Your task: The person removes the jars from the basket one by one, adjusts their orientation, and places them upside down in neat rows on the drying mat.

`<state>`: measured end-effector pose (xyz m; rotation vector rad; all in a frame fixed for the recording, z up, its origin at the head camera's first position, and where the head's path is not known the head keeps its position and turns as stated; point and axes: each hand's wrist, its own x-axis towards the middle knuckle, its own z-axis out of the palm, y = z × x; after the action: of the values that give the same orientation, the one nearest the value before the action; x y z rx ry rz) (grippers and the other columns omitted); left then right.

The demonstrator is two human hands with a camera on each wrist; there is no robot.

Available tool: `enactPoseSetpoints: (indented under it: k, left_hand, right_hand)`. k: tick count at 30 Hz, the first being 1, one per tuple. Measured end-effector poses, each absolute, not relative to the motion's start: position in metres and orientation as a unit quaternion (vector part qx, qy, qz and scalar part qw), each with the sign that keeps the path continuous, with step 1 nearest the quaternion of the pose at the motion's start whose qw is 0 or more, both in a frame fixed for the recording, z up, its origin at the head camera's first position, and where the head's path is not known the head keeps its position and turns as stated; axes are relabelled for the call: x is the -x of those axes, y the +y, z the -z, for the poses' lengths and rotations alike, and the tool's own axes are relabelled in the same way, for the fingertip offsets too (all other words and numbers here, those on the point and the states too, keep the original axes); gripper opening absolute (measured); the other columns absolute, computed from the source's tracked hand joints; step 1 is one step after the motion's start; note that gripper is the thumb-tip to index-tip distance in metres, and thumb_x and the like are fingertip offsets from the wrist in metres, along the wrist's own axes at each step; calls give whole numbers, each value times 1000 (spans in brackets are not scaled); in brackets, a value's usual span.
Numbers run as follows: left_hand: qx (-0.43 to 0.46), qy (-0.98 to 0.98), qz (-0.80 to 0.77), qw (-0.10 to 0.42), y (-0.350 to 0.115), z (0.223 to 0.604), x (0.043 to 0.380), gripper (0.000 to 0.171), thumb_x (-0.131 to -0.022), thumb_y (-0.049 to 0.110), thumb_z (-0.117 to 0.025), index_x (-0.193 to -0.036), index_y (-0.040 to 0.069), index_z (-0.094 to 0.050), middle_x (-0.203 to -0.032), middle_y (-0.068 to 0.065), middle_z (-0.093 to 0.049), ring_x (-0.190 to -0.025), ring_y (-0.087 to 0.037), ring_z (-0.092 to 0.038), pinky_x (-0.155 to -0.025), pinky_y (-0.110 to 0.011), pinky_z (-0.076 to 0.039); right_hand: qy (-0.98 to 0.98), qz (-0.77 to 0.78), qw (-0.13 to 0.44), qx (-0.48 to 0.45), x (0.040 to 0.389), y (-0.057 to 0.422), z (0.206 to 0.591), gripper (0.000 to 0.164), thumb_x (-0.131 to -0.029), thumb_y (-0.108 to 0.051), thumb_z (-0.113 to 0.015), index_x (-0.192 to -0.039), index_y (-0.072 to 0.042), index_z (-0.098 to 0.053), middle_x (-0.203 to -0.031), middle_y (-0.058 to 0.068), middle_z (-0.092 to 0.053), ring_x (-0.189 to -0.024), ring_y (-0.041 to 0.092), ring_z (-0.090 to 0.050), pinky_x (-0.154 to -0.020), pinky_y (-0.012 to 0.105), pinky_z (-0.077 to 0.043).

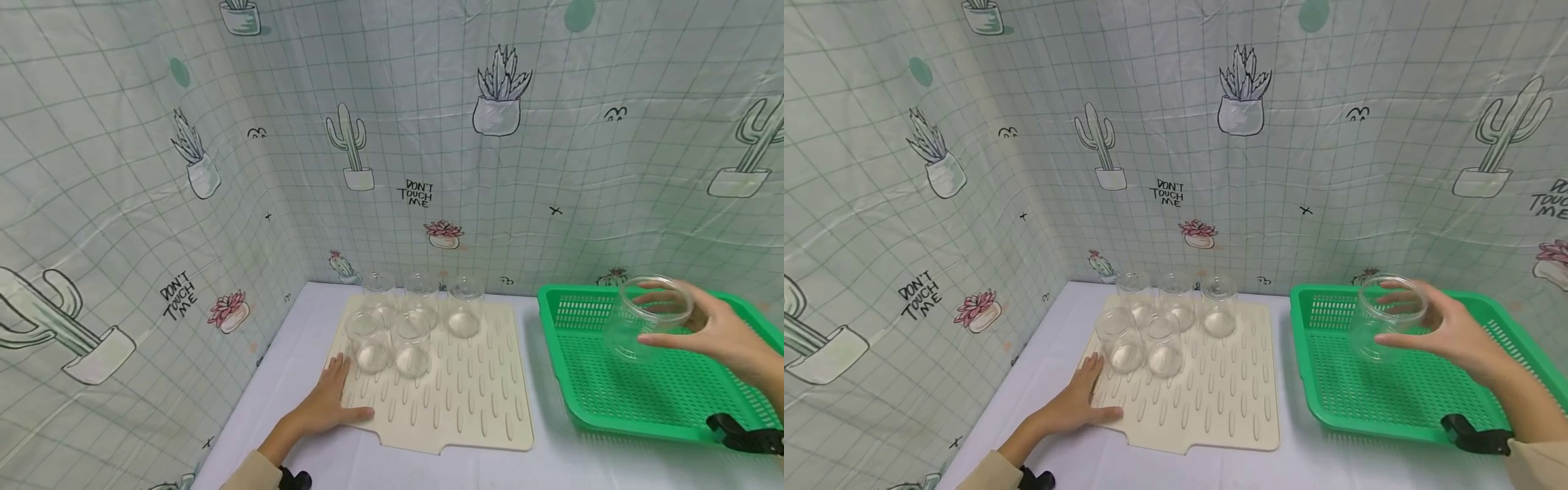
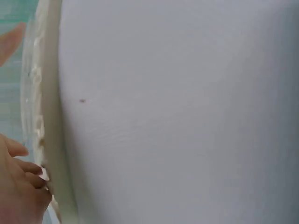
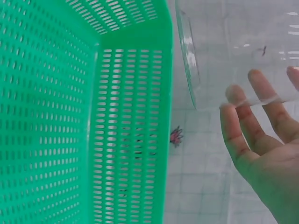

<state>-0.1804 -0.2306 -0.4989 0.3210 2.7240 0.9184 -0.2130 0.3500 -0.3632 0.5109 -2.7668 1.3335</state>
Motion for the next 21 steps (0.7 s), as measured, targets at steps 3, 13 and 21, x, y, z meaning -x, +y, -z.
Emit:
enactPoseSetpoints:
  k: [3, 13, 21]
  left_hand:
    - [-107, 917, -362, 128, -233, 492, 183, 113, -72, 57, -69, -147, 2, -5, -152, -19, 0, -138, -34, 2, -108, -54, -7]
    - [-88, 882, -450, 108, -240, 448, 185, 101, -78, 43, -70, -149, 13, -4, -153, -7, -5, -139, -26, -4, -108, -54, -10]
    - [-110, 868, -482, 43, -230, 404, 182, 94, -83, 40, -66, -148, 26, 0, -153, 2, -3, -139, -21, -1, -106, -59, -9]
  right_hand:
    - [-892, -420, 35, -163, 210, 344, 361, 75, -77, -1, -72, -140, -17, -36, -123, 2, -55, -103, 3, -54, -72, 18, -45]
    - [-880, -437, 101, -158, 202, 323, 353, 82, -68, 3, -78, -138, -15, -39, -114, 1, -56, -101, 3, -52, -77, 10, -35]
    - [-888, -413, 132, -154, 194, 302, 345, 85, -63, -3, -83, -136, -16, -42, -109, 4, -53, -98, 3, -52, -71, 12, -37]
